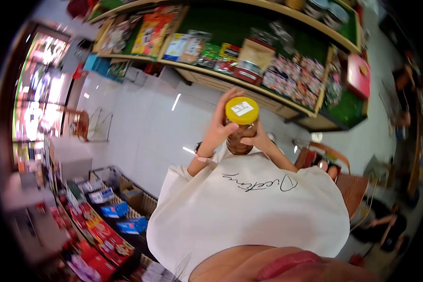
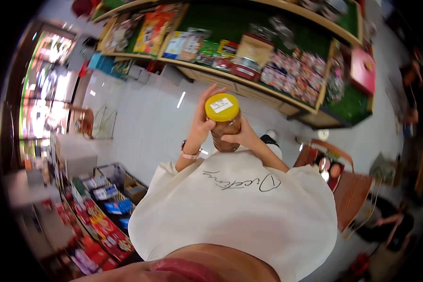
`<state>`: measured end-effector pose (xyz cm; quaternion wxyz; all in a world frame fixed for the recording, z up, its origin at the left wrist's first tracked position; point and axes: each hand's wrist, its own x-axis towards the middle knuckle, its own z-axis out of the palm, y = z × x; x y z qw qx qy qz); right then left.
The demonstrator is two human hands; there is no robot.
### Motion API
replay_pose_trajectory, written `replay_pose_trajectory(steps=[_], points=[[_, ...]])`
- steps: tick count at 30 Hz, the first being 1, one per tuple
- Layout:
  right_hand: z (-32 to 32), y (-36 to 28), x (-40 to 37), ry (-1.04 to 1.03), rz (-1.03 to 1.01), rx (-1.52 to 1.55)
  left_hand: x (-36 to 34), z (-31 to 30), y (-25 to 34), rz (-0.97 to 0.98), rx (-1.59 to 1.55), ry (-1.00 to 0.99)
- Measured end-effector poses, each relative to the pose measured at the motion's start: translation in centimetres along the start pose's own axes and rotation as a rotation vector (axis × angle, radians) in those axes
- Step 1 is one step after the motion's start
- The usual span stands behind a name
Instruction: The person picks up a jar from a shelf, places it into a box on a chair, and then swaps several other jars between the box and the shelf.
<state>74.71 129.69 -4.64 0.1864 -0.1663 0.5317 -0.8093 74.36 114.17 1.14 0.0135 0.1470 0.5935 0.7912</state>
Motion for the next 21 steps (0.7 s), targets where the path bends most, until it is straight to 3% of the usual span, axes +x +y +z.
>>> replay_pose_trajectory(steps=[3,7,11,19,21], points=[[0.7,2.7,2.6,0.028,-0.065,-0.059,-2.0,-2.2,-0.3,0.103,0.068,0.173],[3.6,1.0,7.0,-0.105,-0.028,0.04,-3.7,-3.9,-0.4,0.122,0.141,0.296],[7.6,-2.2,12.6,-0.172,-0.023,0.02,-1.3,-7.2,0.9,0.156,-0.004,0.392],[10.7,-1.5,25.7,-0.318,0.017,0.054,5.5,-16.0,3.7,0.204,0.118,0.553],[11.9,-2.2,29.3,-0.327,0.089,0.188,7.6,-18.1,4.9,0.178,0.123,0.597]])
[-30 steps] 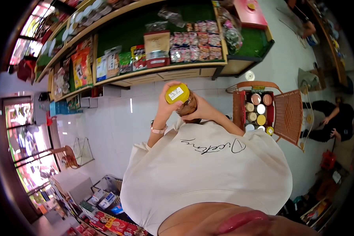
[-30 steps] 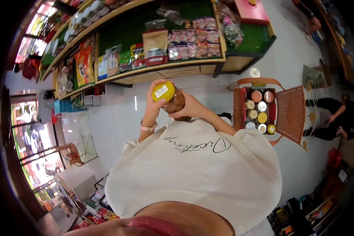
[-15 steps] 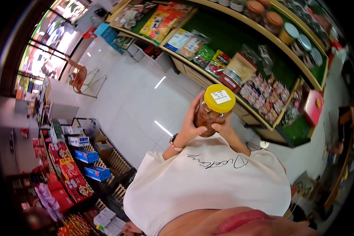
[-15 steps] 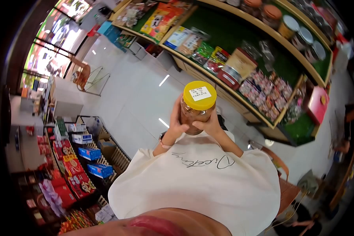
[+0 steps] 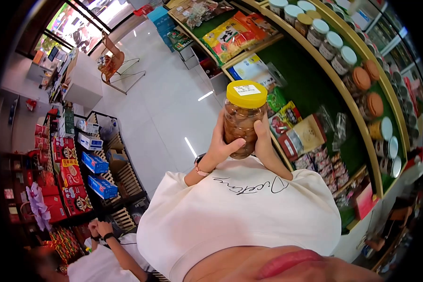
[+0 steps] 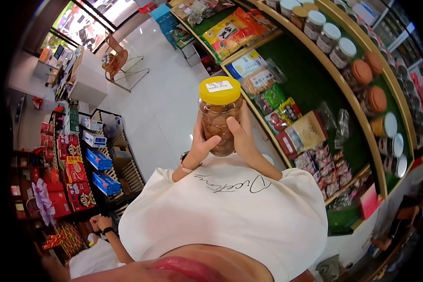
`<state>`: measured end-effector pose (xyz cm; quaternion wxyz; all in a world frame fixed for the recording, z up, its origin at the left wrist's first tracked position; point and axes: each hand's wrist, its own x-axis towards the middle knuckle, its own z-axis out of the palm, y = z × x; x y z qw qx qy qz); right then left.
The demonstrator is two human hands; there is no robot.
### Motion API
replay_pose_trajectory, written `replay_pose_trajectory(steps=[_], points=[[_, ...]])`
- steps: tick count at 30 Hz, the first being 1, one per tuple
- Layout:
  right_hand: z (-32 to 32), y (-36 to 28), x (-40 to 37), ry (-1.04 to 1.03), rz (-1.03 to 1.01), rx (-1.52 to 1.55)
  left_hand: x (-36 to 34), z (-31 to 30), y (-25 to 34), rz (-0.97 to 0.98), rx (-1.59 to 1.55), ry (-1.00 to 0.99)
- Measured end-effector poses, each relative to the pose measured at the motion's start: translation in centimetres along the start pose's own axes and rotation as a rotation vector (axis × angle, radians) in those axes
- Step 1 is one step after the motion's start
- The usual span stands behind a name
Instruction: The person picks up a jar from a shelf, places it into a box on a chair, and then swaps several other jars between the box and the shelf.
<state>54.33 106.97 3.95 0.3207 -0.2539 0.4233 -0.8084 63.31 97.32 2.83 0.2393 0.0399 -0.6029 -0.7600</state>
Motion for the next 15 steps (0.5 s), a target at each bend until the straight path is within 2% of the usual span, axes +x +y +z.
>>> replay_pose_trajectory(steps=[5,10,13,15], points=[[-0.9,1.5,7.0,-0.034,-0.13,-0.191,5.3,-2.8,-1.1,0.037,0.084,0.085],[1.0,2.6,12.1,-0.104,0.035,-0.153,8.5,-7.0,-0.3,-0.056,-0.013,0.164],[1.7,4.7,15.4,-0.232,0.134,-0.027,9.9,-9.2,0.0,0.01,0.006,0.269],[3.0,5.2,17.9,-0.313,0.089,-0.045,10.7,-10.9,0.1,0.041,-0.011,0.335]])
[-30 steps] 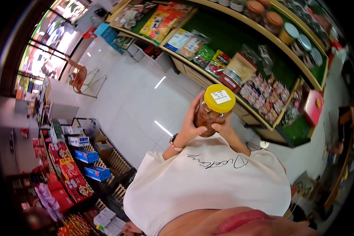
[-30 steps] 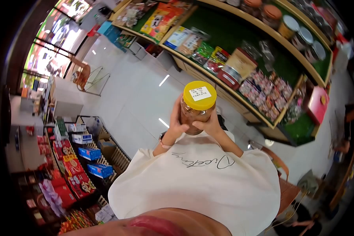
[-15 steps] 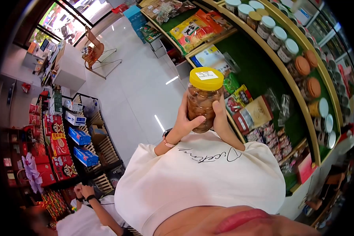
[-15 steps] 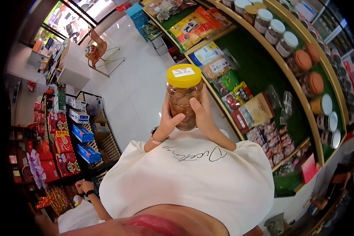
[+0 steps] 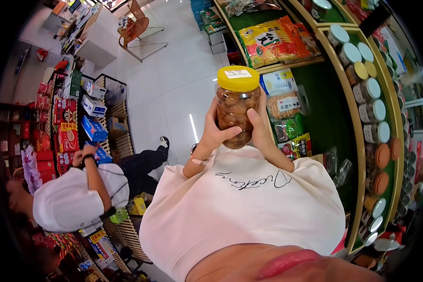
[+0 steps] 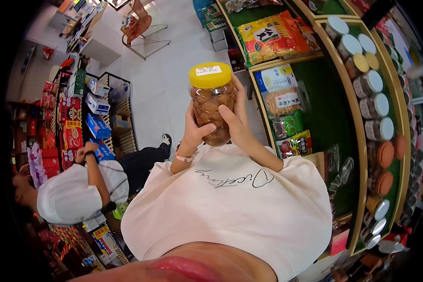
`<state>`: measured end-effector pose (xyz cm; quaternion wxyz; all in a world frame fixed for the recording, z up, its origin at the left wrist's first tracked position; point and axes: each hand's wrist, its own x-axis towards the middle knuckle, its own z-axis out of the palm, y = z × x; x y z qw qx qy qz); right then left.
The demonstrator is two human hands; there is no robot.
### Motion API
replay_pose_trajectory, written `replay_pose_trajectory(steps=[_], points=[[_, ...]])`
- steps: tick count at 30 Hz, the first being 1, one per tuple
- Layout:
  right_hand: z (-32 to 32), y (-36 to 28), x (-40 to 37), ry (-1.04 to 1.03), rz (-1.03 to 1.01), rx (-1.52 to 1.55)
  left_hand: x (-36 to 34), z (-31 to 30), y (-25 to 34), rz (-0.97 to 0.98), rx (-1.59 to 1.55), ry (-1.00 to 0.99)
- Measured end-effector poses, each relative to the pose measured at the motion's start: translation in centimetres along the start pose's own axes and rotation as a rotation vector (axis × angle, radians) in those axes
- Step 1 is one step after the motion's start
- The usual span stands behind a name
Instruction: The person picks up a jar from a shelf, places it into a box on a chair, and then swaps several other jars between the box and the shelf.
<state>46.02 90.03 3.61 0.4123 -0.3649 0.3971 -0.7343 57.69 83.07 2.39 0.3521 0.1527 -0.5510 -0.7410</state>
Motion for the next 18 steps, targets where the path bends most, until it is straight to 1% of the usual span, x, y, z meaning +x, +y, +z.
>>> replay_pose_trajectory(steps=[3,5,6,9,14,18], points=[[0.1,1.1,4.0,-0.084,-0.024,-0.077,2.8,-2.6,-0.7,0.006,-0.118,0.064],[0.3,2.7,6.2,-0.103,-0.012,-0.107,5.1,-4.6,-0.9,0.022,-0.1,0.062],[0.7,3.5,7.4,-0.069,0.002,-0.074,6.4,-5.3,-0.5,0.026,-0.08,0.06],[1.7,5.1,12.3,-0.05,-0.041,-0.069,10.5,-8.5,0.2,0.048,-0.05,0.056],[3.6,7.3,21.2,-0.069,-0.061,-0.085,17.4,-13.8,1.9,0.077,-0.031,0.076],[5.4,9.1,27.2,-0.036,-0.007,-0.026,22.7,-17.8,3.7,0.063,-0.05,0.045]])
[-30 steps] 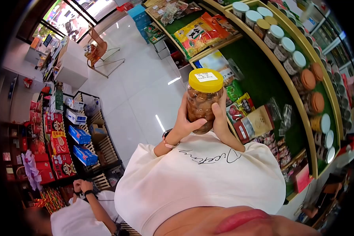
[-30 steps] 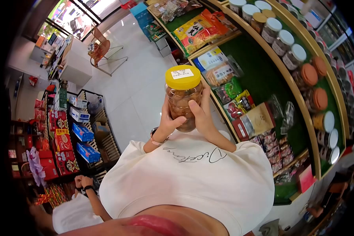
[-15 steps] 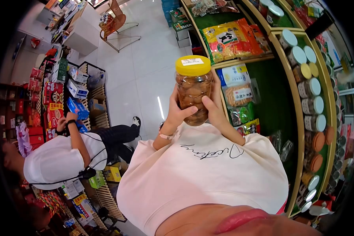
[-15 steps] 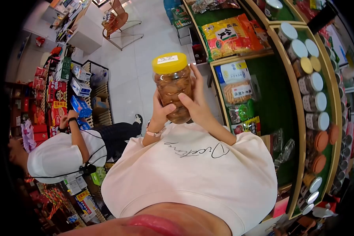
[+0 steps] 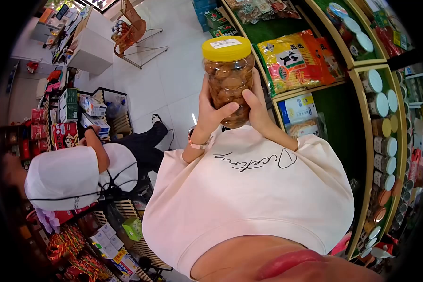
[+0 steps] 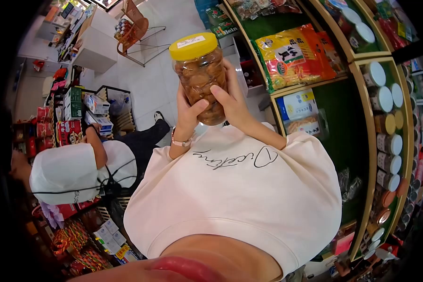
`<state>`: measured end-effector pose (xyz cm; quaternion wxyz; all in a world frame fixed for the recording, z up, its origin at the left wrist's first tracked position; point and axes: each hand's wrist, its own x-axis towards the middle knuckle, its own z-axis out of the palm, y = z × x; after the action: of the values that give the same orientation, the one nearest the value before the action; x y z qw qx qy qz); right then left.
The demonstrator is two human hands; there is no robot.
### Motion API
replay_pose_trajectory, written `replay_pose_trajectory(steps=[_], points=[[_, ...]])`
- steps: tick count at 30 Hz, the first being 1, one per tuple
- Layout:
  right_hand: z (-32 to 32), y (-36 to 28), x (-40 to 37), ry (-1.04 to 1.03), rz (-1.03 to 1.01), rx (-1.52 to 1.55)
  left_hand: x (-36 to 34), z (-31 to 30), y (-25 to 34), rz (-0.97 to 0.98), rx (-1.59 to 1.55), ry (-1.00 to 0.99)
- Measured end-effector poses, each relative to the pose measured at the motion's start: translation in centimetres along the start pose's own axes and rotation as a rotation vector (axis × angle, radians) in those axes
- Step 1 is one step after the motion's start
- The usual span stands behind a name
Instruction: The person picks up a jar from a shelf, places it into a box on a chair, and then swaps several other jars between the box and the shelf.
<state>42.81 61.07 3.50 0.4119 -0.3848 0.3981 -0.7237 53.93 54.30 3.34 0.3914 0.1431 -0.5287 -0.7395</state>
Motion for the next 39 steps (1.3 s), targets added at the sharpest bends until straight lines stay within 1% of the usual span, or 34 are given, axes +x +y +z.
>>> replay_pose_trajectory(steps=[2,5,6,11,14,18,22,25,26,28,29,30,33,34,37,39], points=[[0.4,1.5,2.5,0.032,-0.007,0.047,2.4,-1.8,0.2,-0.01,0.014,-0.032],[-0.4,3.4,5.5,0.097,-0.007,-0.02,5.9,-3.3,0.1,-0.049,0.007,-0.056],[0.0,2.8,6.5,0.136,-0.007,0.008,6.8,-3.5,-0.1,-0.07,-0.005,-0.059],[-1.4,3.6,11.0,0.176,0.032,0.091,12.1,-5.0,-1.7,-0.111,-0.032,-0.099],[-3.0,4.9,14.7,0.223,0.062,0.076,15.6,-5.8,-2.6,-0.138,-0.038,-0.079],[-5.7,7.0,20.8,0.225,0.107,0.193,22.0,-7.4,-3.9,-0.165,-0.011,-0.089],[-8.7,7.3,27.5,0.311,0.072,0.233,29.9,-7.5,-5.3,-0.16,0.023,-0.173],[-12.1,7.7,31.8,0.321,-0.036,0.185,35.9,-7.4,-6.4,-0.184,0.044,-0.262],[-12.9,7.6,32.9,0.353,-0.007,0.2,37.5,-7.1,-6.6,-0.208,0.047,-0.277],[-14.0,7.3,34.8,0.438,-0.068,0.174,40.7,-6.2,-7.3,-0.209,0.066,-0.312],[-14.7,7.2,35.9,0.479,-0.109,0.161,42.0,-5.8,-7.7,-0.192,0.082,-0.33],[-15.5,7.3,36.8,0.487,-0.128,0.223,43.4,-5.5,-8.1,-0.182,0.099,-0.348],[-17.1,6.8,38.7,0.535,-0.095,0.151,46.8,-5.4,-9.7,-0.171,0.241,-0.371],[-17.2,6.4,39.3,0.558,-0.126,0.102,48.0,-4.9,-9.5,-0.236,0.203,-0.327],[-18.5,6.5,40.8,0.533,-0.168,0.086,50.8,-5.0,-10.4,-0.257,0.151,-0.381],[-19.3,6.6,42.2,0.537,-0.177,0.08,52.9,-5.5,-11.3,-0.237,0.18,-0.408]])
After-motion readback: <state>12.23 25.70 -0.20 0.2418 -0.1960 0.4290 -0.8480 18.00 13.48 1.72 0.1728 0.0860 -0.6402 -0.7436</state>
